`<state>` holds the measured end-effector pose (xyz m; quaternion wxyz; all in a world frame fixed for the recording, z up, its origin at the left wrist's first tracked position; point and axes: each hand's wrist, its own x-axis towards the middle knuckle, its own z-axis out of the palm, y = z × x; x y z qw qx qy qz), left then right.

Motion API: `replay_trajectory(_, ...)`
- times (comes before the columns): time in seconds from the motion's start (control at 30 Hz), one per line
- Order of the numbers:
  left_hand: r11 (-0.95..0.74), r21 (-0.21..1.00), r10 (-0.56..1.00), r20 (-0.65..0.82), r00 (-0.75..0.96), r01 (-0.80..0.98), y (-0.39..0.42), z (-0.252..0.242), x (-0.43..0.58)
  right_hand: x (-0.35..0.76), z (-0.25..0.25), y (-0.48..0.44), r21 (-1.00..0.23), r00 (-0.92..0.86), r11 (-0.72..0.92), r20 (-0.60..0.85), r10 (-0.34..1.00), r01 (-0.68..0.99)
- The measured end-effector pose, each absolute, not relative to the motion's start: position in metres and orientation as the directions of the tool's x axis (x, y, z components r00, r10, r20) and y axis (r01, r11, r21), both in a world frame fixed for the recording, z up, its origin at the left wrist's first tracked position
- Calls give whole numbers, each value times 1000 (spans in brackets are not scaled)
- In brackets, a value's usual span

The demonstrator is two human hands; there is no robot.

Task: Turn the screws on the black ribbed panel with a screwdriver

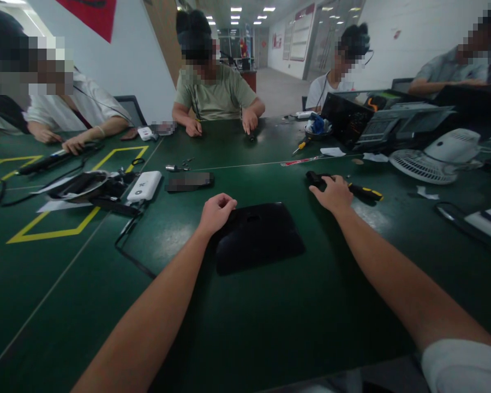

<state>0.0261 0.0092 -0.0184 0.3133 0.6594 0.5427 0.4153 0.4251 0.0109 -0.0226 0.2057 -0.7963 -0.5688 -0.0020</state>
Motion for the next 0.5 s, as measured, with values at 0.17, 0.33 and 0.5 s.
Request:
replay_trajectory(0.17,-215,867,976,207,68,450,9,-17,26,412,-21,0,-339,287,-181,297,911,923)
replay_trajectory(0.33,-218,865,975,211,67,453,9,-18,25,393,-17,-6,-280,261,-174,311,914,944)
replay_trajectory(0.5,-226,861,973,218,70,456,10,-20,25,386,-16,-6,-208,236,-178,296,926,962)
